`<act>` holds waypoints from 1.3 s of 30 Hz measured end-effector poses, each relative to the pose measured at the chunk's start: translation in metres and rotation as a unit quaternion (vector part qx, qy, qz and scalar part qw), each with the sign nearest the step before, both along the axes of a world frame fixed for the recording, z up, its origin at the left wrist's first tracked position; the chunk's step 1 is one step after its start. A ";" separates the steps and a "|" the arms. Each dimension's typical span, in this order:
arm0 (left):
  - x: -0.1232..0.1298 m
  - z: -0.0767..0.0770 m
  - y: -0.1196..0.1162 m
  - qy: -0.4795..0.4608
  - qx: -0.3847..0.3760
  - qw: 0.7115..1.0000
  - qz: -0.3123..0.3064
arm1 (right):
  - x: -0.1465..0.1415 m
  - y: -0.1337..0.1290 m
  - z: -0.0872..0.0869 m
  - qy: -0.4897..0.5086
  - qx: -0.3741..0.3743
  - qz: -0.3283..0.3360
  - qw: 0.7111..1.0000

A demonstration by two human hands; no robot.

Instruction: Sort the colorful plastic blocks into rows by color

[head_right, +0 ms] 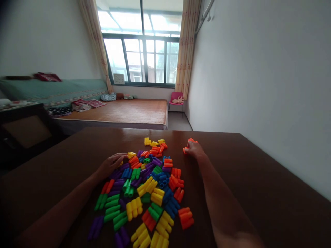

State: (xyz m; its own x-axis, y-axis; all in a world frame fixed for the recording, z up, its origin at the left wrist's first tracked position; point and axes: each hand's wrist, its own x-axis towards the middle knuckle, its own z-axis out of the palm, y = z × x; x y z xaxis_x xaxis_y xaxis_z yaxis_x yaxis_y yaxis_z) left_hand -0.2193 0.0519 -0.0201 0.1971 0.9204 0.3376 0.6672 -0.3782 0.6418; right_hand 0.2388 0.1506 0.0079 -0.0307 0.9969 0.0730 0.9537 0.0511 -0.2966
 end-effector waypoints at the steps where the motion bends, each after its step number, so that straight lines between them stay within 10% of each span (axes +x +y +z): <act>1: 0.000 0.000 0.000 -0.002 0.000 1.000 0.000 | 0.009 0.000 0.002 -0.004 -0.011 -0.005 1.000; 9: -0.001 -0.001 0.001 -0.008 0.003 1.000 0.002 | 0.038 -0.002 0.003 0.084 -0.050 0.068 0.993; 26: -0.001 -0.002 0.002 0.004 0.018 1.000 0.006 | 0.034 -0.012 0.013 -0.036 -0.010 -0.042 0.998; 33: 0.003 0.000 -0.002 0.005 0.009 1.000 0.016 | -0.058 -0.025 0.018 0.087 0.117 0.190 0.971; 39: 0.005 0.002 -0.003 0.001 0.010 1.000 0.011 | -0.131 -0.034 0.000 0.018 0.082 0.334 0.939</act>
State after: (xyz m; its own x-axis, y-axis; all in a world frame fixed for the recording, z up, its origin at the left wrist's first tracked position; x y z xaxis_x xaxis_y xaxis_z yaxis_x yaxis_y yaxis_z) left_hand -0.2143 0.0485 -0.0181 0.1769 0.9176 0.3558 0.6767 -0.3759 0.6330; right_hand 0.1083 0.1169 0.0079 -0.6390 0.7318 0.2371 0.6827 0.6815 -0.2636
